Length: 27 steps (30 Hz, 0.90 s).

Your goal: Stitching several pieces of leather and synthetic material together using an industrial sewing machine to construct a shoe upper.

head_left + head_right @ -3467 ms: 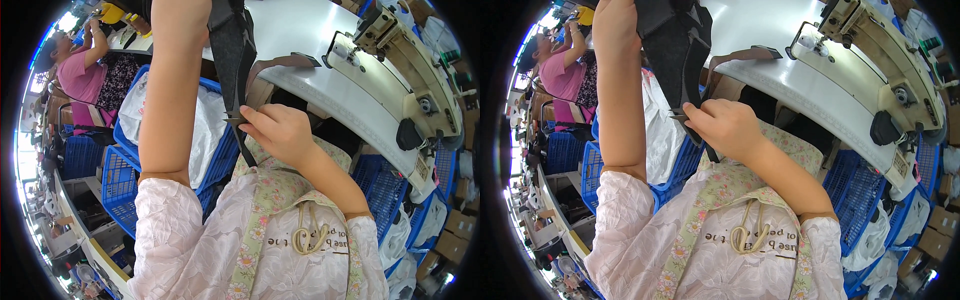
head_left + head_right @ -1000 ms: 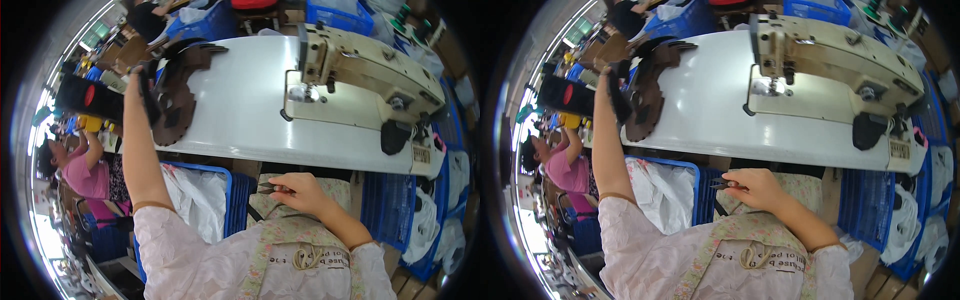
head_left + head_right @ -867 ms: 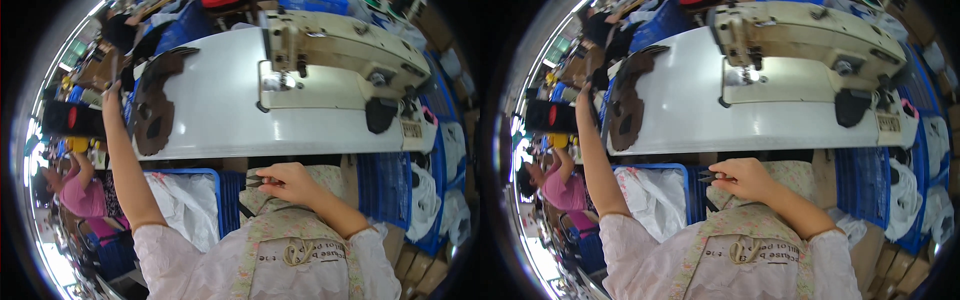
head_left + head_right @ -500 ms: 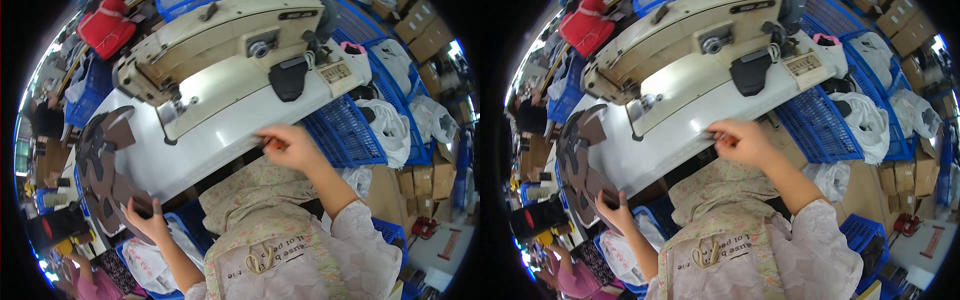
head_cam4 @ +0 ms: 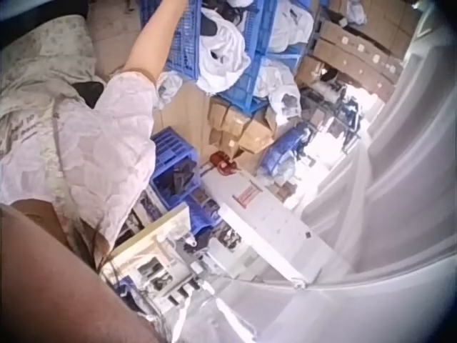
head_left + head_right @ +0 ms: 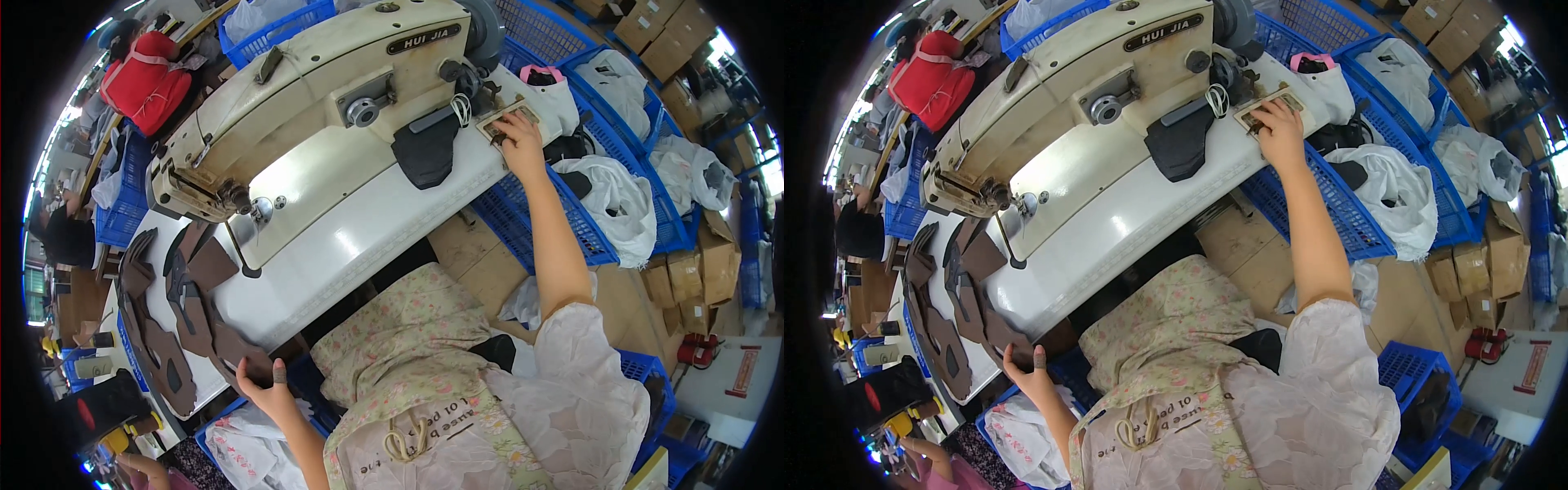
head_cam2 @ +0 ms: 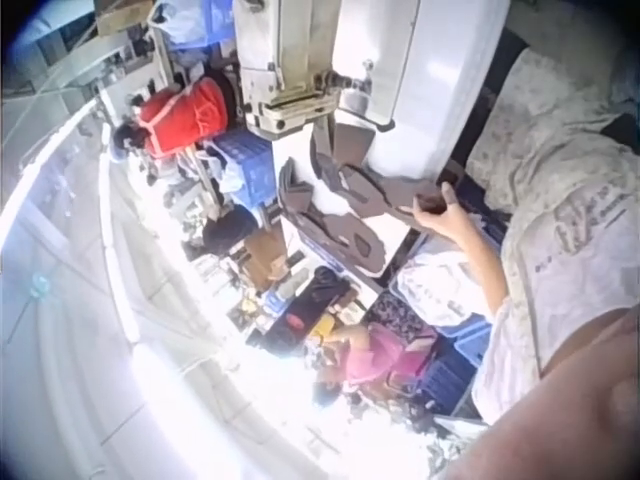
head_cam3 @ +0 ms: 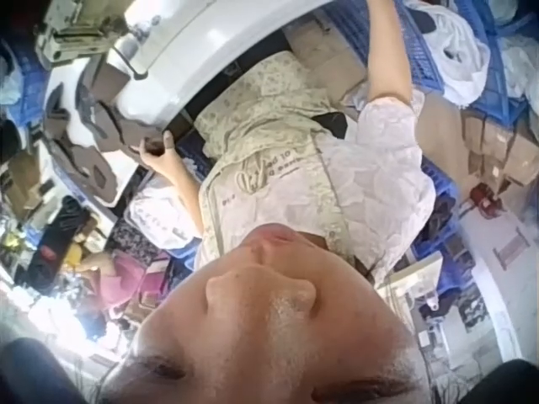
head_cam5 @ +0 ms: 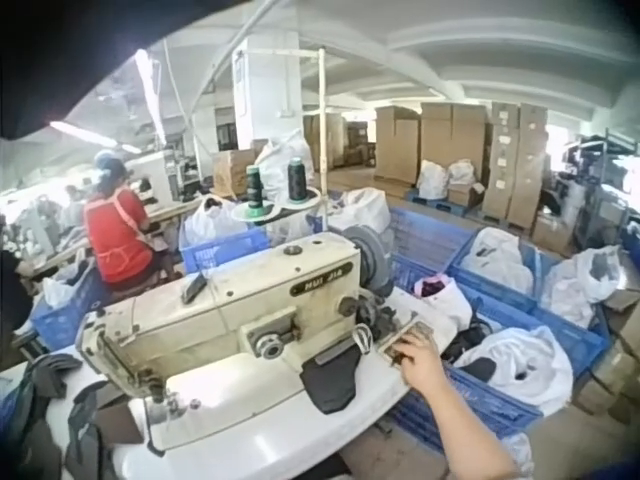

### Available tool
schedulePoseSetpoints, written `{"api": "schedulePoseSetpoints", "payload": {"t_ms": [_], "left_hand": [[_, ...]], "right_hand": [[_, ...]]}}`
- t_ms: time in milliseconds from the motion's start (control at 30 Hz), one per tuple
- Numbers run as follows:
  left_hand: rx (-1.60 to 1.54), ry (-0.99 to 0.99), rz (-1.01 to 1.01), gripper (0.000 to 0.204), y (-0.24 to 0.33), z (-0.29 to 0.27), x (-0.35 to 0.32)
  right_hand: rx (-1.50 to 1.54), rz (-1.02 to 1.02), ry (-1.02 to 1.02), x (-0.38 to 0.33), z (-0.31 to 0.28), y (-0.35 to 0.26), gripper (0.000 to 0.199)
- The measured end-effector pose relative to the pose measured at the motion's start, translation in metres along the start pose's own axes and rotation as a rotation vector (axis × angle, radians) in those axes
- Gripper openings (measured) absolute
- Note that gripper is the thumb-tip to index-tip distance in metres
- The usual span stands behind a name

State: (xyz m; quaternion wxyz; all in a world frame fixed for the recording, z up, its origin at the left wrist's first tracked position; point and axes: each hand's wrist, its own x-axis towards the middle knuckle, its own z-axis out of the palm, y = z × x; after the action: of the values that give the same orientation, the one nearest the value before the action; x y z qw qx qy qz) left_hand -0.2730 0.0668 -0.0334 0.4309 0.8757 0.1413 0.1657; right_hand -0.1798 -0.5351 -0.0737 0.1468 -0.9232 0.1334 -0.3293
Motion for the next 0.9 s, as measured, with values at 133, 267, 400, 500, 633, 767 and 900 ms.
{"api": "schedulePoseSetpoints", "payload": {"t_ms": [133, 267, 400, 500, 633, 767, 900], "left_hand": [[-0.135, -0.003, -0.091, 0.065, 0.009, 0.004, -0.004], [-0.186, 0.002, -0.121, 0.069, 0.001, 0.001, -0.004], [-0.095, -0.026, -0.103, 0.077, 0.012, 0.007, -0.004], [-0.080, -0.039, -0.074, 0.078, 0.010, 0.010, -0.007], [-0.065, -0.040, -0.089, 0.079, 0.009, 0.009, -0.010], [-0.125, -0.048, -0.106, 0.079, 0.002, 0.011, -0.007], [-0.214, -0.031, -0.125, 0.078, -0.008, 0.006, -0.007]], "right_hand": [[0.261, 0.055, 0.053, -0.015, -0.011, -0.106, 0.031], [0.106, 0.004, 0.030, -0.019, -0.010, -0.180, 0.049], [-0.127, 0.061, -0.153, -0.021, -0.002, -0.187, 0.071], [-0.099, 0.093, -0.091, -0.029, 0.003, -0.176, 0.070], [-0.066, 0.146, -0.034, -0.031, -0.001, -0.189, 0.061], [0.029, 0.106, 0.057, -0.033, 0.003, -0.186, 0.053], [0.071, 0.122, 0.127, -0.034, 0.000, -0.199, 0.045]]}}
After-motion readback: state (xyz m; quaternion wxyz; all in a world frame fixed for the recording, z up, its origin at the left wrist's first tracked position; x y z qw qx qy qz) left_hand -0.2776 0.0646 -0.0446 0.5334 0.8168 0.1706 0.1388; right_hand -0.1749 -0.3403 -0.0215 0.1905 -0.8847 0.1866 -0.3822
